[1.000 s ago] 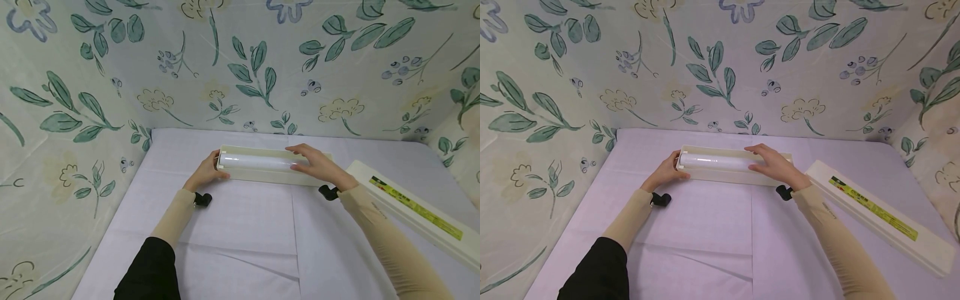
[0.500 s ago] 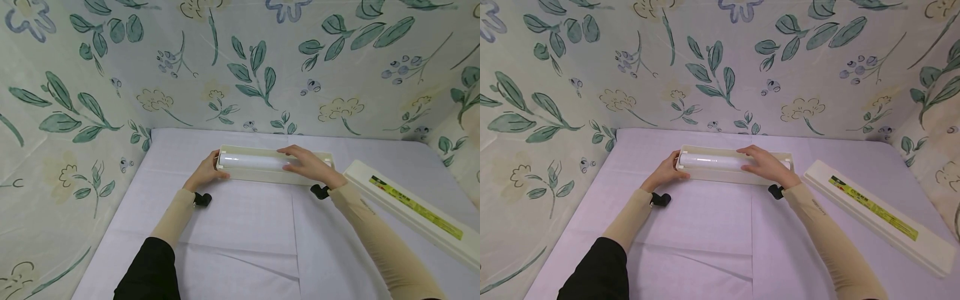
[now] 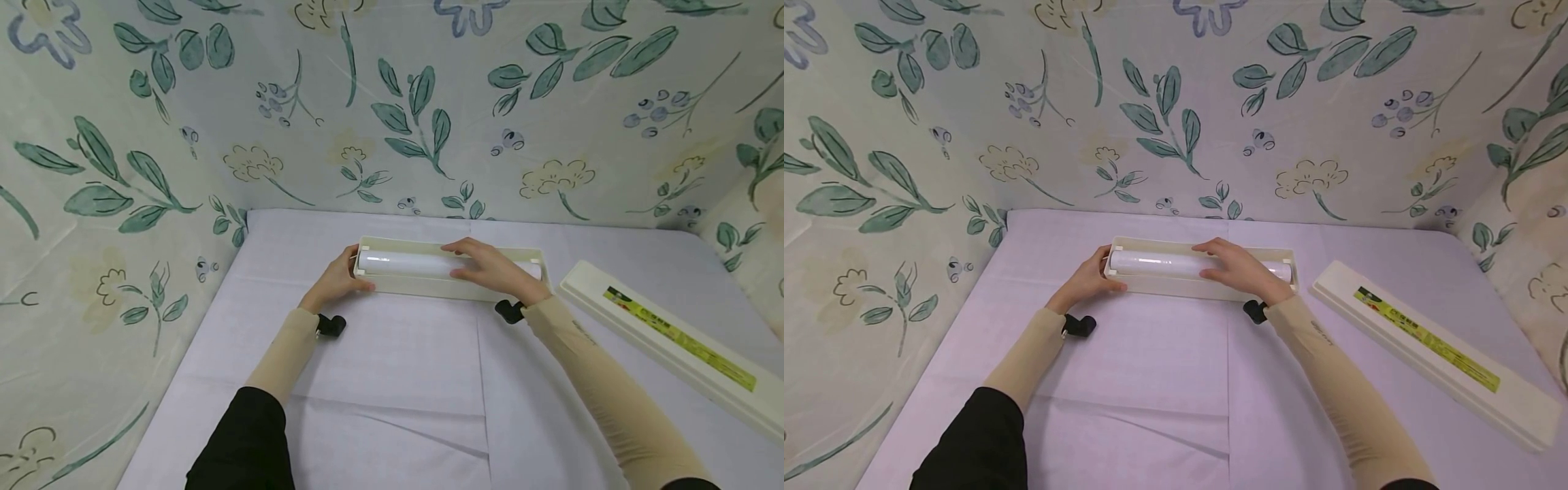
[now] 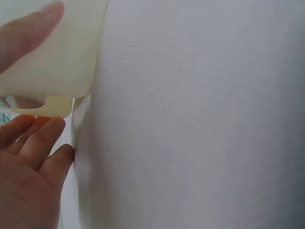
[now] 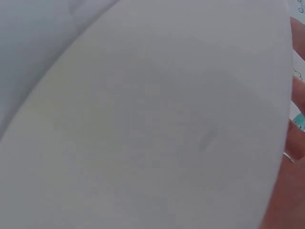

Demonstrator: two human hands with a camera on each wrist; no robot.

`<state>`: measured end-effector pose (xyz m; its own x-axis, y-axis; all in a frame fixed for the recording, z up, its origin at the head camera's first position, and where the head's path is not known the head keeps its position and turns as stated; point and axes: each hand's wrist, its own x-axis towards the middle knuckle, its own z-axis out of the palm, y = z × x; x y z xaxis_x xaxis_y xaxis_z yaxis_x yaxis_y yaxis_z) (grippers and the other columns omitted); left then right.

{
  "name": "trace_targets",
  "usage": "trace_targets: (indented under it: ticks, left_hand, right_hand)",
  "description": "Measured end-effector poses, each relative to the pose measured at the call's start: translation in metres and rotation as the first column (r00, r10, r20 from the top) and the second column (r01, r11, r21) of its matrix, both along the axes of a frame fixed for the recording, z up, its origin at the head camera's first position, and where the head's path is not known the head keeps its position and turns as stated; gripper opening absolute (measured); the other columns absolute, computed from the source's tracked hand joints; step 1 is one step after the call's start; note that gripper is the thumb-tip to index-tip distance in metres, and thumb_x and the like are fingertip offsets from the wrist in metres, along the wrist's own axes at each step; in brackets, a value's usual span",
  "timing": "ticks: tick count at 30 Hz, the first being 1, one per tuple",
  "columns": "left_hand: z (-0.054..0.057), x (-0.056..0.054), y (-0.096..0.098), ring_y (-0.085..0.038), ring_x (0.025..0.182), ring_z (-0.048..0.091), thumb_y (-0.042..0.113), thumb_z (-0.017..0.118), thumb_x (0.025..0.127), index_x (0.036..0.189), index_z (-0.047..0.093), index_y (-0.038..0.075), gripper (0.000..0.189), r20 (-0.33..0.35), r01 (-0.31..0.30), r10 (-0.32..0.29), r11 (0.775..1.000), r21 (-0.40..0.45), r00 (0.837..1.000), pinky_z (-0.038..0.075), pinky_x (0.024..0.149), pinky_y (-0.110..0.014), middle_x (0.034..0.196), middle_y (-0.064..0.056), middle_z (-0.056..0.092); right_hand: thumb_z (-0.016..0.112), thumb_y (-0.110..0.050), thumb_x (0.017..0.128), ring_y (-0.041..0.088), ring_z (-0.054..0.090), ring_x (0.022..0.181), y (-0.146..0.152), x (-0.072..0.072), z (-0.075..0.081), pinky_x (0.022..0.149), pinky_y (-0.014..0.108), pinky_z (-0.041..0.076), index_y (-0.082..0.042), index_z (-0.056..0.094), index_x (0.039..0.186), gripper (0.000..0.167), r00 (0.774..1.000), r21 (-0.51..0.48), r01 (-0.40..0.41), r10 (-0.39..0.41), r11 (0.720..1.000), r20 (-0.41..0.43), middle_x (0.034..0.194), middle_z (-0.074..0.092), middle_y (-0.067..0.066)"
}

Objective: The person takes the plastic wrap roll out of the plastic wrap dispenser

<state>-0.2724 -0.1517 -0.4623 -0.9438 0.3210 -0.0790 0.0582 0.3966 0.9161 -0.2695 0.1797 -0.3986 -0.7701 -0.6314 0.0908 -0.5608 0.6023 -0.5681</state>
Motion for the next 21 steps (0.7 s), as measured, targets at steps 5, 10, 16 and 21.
trace_targets:
  ticks: [5,10,16,21]
  left_hand:
    - [-0.001,-0.001,-0.001,-0.030,0.127,0.044,0.006,0.083,0.073,0.148,0.023,0.004,0.096,-0.003,0.001,-0.001,1.000,0.009,1.000,0.037,0.102,-0.044,0.144,-0.017,0.040]
    - [-0.001,-0.001,-0.001,-0.030,0.126,0.044,0.005,0.083,0.073,0.148,0.023,0.004,0.096,-0.003,-0.002,0.002,1.000,0.007,1.000,0.037,0.102,-0.044,0.144,-0.017,0.041]
    - [0.001,0.000,0.000,-0.030,0.127,0.044,0.007,0.083,0.073,0.148,0.023,0.004,0.096,0.004,-0.012,0.012,1.000,-0.006,1.000,0.036,0.103,-0.045,0.144,-0.018,0.040]
    - [0.001,0.000,0.000,-0.030,0.128,0.043,0.006,0.083,0.073,0.148,0.023,0.004,0.097,0.002,-0.008,0.008,1.000,-0.004,1.000,0.035,0.103,-0.045,0.145,-0.017,0.039]
  right_hand:
    - [0.069,-0.019,0.089,0.031,0.050,0.117,-0.007,-0.002,-0.002,0.101,0.047,0.035,-0.002,0.052,0.134,0.052,1.000,0.003,-0.008,0.008,1.000,-0.006,0.129,0.054,0.015]
    - [0.070,-0.018,0.089,0.031,0.050,0.117,-0.013,-0.003,-0.001,0.102,0.047,0.035,0.000,0.053,0.133,0.051,1.000,0.002,-0.018,0.018,1.000,-0.011,0.127,0.055,0.016]
    - [0.070,-0.018,0.088,0.031,0.050,0.119,-0.018,-0.007,-0.003,0.102,0.046,0.035,0.000,0.054,0.132,0.050,1.000,0.004,-0.024,0.024,1.000,-0.005,0.128,0.056,0.016]
    - [0.071,-0.020,0.088,0.029,0.049,0.121,-0.022,-0.010,-0.008,0.103,0.044,0.035,-0.001,0.055,0.131,0.050,1.000,0.014,-0.018,0.018,1.000,0.000,0.129,0.056,0.014]
